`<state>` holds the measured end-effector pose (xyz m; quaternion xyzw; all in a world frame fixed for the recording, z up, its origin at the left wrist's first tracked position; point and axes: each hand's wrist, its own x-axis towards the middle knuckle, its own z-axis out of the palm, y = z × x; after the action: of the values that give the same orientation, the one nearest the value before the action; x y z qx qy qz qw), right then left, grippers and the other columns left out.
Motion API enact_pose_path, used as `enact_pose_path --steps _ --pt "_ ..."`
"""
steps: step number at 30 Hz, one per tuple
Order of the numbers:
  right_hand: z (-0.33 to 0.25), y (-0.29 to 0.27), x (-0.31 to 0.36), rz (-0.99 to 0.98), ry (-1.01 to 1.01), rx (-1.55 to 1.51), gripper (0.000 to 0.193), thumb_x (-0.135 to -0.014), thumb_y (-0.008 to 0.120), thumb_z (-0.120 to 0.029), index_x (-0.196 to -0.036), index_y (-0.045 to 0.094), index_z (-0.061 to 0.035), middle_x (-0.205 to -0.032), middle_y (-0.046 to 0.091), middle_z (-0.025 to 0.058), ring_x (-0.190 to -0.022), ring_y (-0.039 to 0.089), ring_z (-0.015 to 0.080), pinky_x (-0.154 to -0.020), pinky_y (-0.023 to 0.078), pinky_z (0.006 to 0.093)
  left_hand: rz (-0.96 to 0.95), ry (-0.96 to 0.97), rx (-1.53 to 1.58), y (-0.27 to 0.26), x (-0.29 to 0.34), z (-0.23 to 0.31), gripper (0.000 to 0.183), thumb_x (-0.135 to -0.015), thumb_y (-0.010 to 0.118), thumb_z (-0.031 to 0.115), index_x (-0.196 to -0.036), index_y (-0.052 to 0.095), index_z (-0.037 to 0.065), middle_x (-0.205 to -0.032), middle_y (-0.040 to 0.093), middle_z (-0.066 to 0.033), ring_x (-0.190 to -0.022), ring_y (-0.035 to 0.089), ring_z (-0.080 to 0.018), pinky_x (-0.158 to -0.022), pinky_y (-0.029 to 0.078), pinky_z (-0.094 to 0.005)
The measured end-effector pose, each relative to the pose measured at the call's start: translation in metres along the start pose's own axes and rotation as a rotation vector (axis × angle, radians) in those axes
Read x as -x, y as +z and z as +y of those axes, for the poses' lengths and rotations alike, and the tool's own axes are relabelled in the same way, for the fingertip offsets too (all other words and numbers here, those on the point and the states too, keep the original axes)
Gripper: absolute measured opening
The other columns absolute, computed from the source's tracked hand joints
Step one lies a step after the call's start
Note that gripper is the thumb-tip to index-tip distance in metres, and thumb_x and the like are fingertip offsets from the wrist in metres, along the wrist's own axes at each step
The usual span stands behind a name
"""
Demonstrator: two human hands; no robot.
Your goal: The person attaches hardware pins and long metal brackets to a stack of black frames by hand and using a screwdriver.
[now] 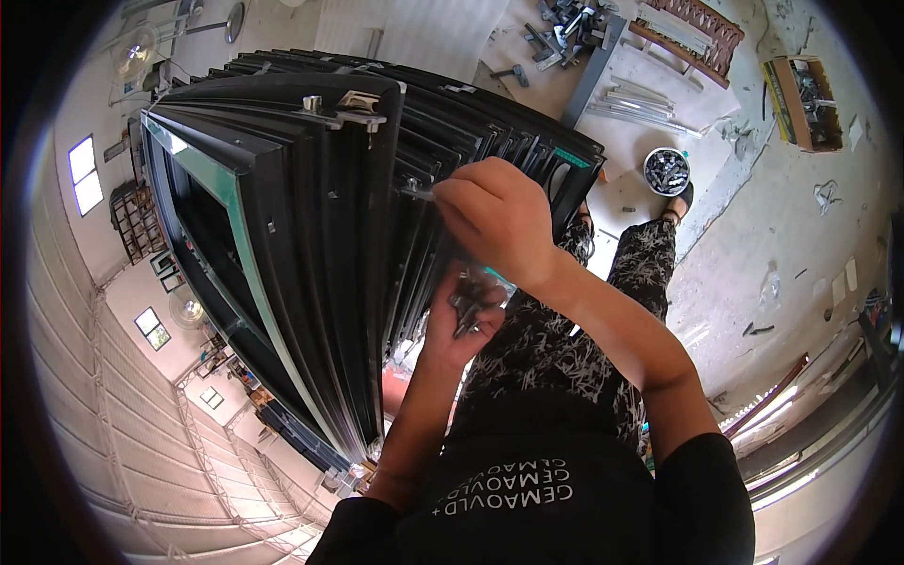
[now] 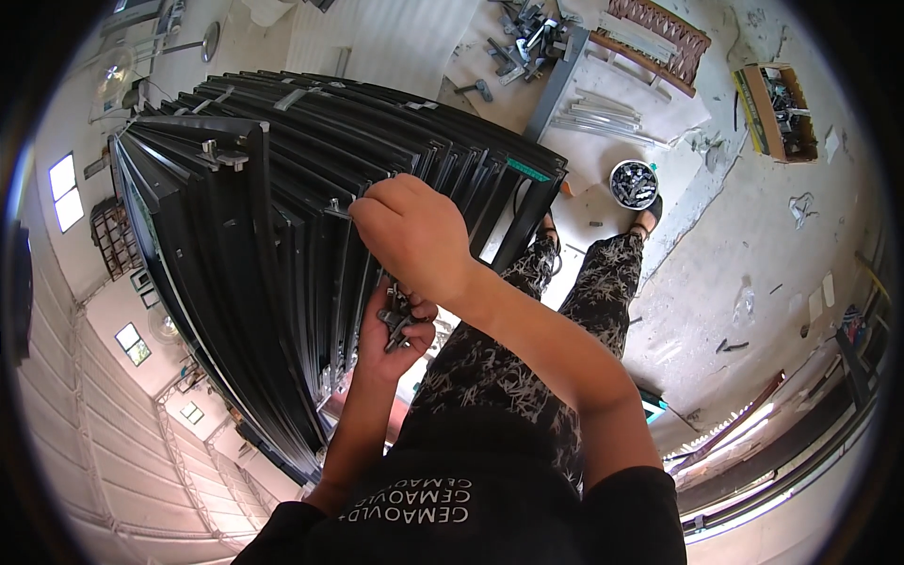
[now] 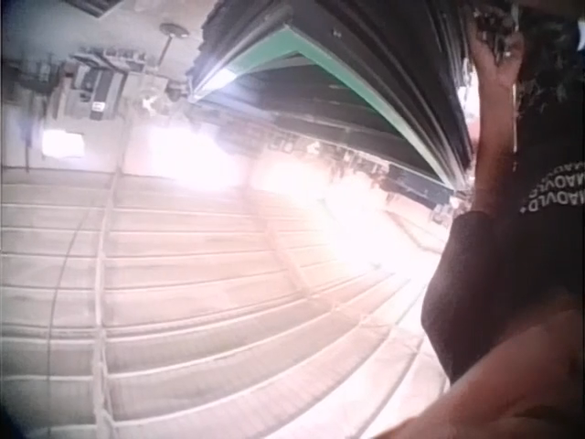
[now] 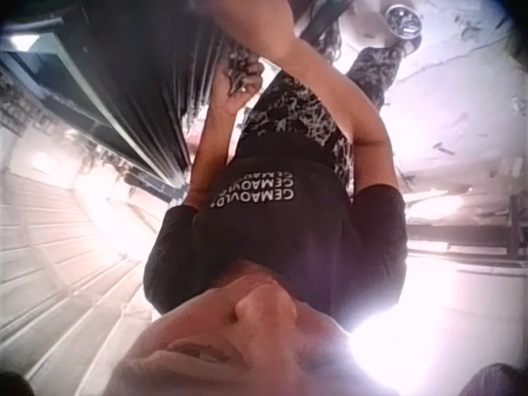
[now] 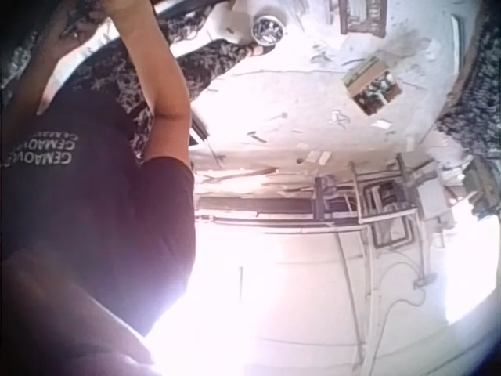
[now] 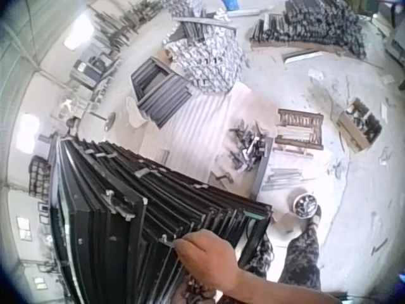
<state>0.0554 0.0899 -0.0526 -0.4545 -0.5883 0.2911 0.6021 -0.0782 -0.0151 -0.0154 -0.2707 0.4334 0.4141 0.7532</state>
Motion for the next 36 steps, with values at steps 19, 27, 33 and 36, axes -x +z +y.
enact_pose_path --steps 19,27,33,36 --pt "-0.017 -0.056 0.002 -0.156 0.330 -0.020 0.020 -0.072 0.068 -0.010 -0.092 0.065 -0.0096 -0.083 0.059 0.0051 -0.077 0.059 0.0250 -0.065 0.049 0.0359 -0.078 0.047 -0.100 0.019 -0.011 -0.017 0.031 -0.092 0.054 0.033 -0.098 0.060 0.004 -0.102 0.062 -0.0129 -0.099 0.060 -0.0269 -0.082 0.054 -0.0368" --pt "-0.039 -0.098 0.034 -0.418 0.415 -0.004 0.019 -0.071 0.069 -0.010 -0.089 0.063 -0.0071 -0.087 0.059 0.0064 -0.081 0.058 0.0282 -0.066 0.048 0.0370 -0.175 0.029 -0.132 0.034 -0.026 -0.027 0.028 -0.092 0.055 0.033 -0.096 0.061 0.006 -0.109 0.062 -0.0114 -0.108 0.057 -0.0246 -0.091 0.050 -0.0380" --pt "-0.035 -0.109 0.032 -0.340 0.558 -0.225 0.016 -0.074 0.068 -0.005 -0.086 0.058 -0.0056 -0.081 0.058 0.0054 -0.072 0.060 0.0183 -0.061 0.048 0.0292 -0.186 0.054 -0.128 0.041 -0.031 -0.032 0.027 -0.091 0.057 0.032 -0.088 0.063 0.006 -0.101 0.063 -0.0097 -0.103 0.059 -0.0239 -0.091 0.050 -0.0392" --pt "-0.026 -0.103 0.027 -0.201 0.780 -0.424 0.014 -0.079 0.064 -0.003 -0.091 0.058 -0.0036 -0.074 0.055 0.0021 -0.063 0.056 0.0064 -0.056 0.045 0.0213 -0.194 0.038 -0.048 0.033 -0.031 -0.022 0.025 -0.091 0.057 0.029 -0.084 0.062 0.005 -0.099 0.063 -0.0100 -0.099 0.060 -0.0252 -0.092 0.050 -0.0424"
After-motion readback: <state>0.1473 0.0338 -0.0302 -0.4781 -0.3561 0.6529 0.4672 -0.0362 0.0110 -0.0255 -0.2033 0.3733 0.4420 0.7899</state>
